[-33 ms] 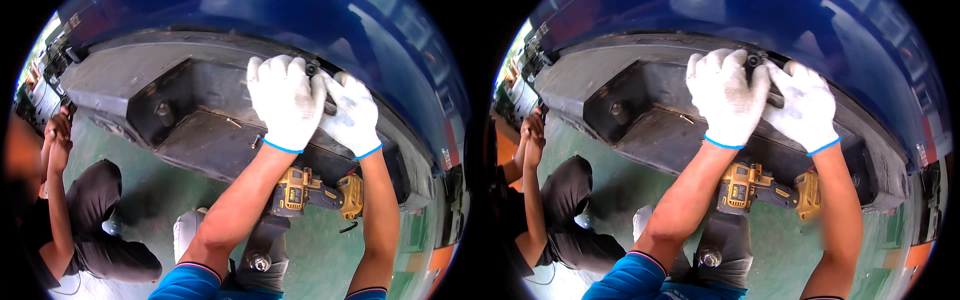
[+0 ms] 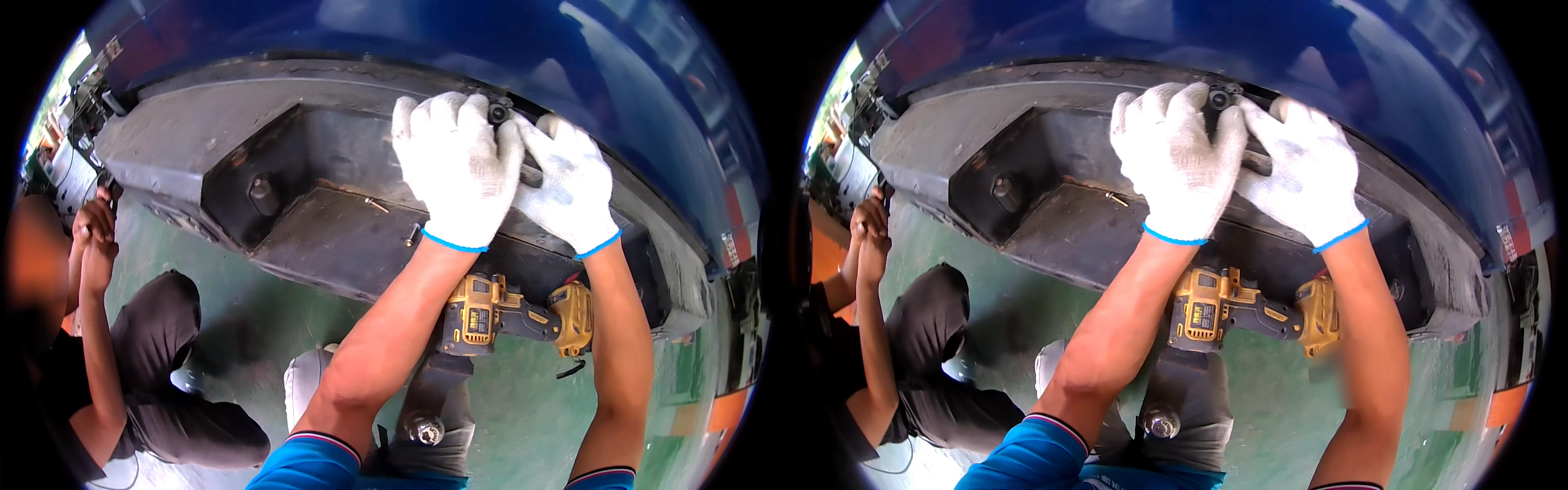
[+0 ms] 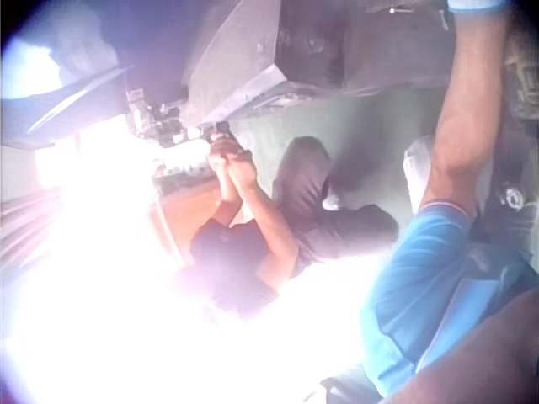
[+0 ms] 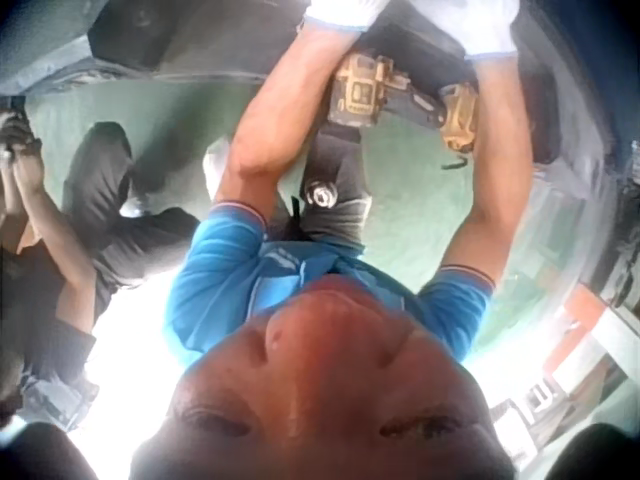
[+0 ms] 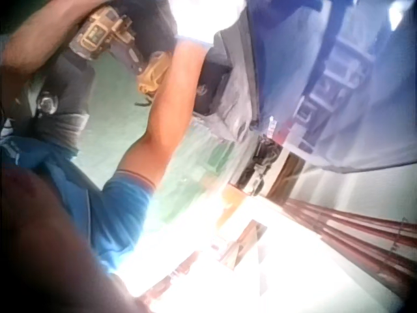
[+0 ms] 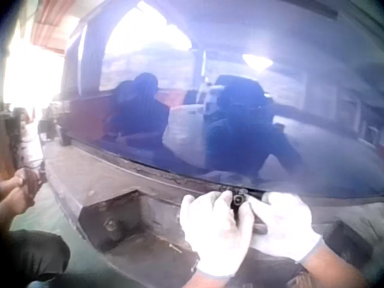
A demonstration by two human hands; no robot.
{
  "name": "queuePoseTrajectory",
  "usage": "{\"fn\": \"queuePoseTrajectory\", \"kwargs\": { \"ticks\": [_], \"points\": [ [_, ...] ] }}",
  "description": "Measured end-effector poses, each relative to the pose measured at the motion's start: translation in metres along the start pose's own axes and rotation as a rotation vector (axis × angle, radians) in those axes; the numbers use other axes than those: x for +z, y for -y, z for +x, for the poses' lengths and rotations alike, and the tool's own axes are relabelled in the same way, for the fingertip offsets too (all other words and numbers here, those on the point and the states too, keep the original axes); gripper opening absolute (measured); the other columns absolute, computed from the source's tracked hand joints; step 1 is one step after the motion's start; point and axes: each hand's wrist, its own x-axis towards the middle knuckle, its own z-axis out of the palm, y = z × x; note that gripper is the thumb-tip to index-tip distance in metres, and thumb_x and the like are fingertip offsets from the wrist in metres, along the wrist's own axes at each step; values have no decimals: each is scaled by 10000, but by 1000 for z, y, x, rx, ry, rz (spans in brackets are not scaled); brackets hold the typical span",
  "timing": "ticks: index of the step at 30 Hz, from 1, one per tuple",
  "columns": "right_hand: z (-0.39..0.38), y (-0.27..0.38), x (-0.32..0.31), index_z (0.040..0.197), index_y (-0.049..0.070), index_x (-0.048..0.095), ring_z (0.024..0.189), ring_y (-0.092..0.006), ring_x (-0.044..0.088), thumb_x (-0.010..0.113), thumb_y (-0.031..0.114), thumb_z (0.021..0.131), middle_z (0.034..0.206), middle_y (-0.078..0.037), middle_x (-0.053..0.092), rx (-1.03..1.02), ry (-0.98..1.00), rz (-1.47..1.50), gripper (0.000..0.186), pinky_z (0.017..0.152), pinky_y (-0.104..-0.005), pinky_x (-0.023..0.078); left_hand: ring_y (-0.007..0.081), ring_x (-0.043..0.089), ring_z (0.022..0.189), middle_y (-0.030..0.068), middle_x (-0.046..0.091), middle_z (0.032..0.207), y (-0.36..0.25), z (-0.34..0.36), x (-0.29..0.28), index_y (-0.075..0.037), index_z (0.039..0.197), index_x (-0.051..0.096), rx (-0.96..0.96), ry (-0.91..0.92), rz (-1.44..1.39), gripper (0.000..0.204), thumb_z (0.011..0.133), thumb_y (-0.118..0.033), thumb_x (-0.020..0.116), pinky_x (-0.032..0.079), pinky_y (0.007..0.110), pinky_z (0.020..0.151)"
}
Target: The person uses a cordless impact driver to remove and install screws on the rear bumper of a blue car. They work on the lower section of the bumper, repeatedly loosening and tightening fasteners while another person assists nearby.
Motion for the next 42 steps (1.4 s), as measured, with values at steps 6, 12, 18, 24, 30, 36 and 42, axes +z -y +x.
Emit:
{"fn": "queuePoseTrajectory", "kwargs": {
  "ticks": [6,12,18,24,30,36,42],
  "points": [
    [-6,-6,4,1481,237,721,1066,-311,694,850,479,807,1145,-83,682,-23,-86,-21,728,940,-458,575,324,740,1062,115,792,1078,-4,2,-3,-47,1063,820,7,67,-2,270,876,-234,874,453,534,1177],
    [-5,-5,3,1459,216,729,1085,-304,700,857,506,804,1118,-82,675,-16,-75,4,728,949,-467,569,322,735,1019,110,790,1034,0,1,1,-56,1044,821,20,44,7,259,860,-224,894,472,525,1142],
    [-5,-4,0,1466,223,726,1120,-308,696,854,531,809,1153,-93,683,7,-29,4,737,976,-471,563,317,714,1130,107,772,1140,1,-4,-2,-60,1132,786,-13,125,-25,338,872,-246,896,422,600,1200],
    [-5,-2,1,1478,223,721,1121,-312,700,838,522,827,1166,-97,693,19,-7,18,725,983,-470,568,330,706,1150,127,757,1174,2,-5,-3,-45,1174,758,6,107,-27,369,883,-232,890,413,612,1213],
    [-4,-3,0,1486,230,724,1070,-307,707,827,493,830,1164,-89,691,9,-40,8,714,939,-456,587,362,668,1218,149,726,1220,-3,-9,-8,-48,1158,711,30,32,-30,359,886,-210,879,392,640,1226],
    [-5,-4,1,1501,234,721,1070,-331,713,856,472,800,1186,-96,695,11,-19,-9,753,937,-475,595,337,711,1185,115,754,1196,-7,-8,-5,-72,1070,783,-50,25,-23,288,861,-223,911,401,605,1250],
    [-3,-2,-3,1500,229,720,1058,-338,723,866,460,791,1173,-101,708,31,15,-5,760,922,-476,600,320,717,1161,100,757,1168,-6,-8,-4,-89,1102,804,-51,19,-23,278,872,-213,898,405,601,1240]
  ]
}}
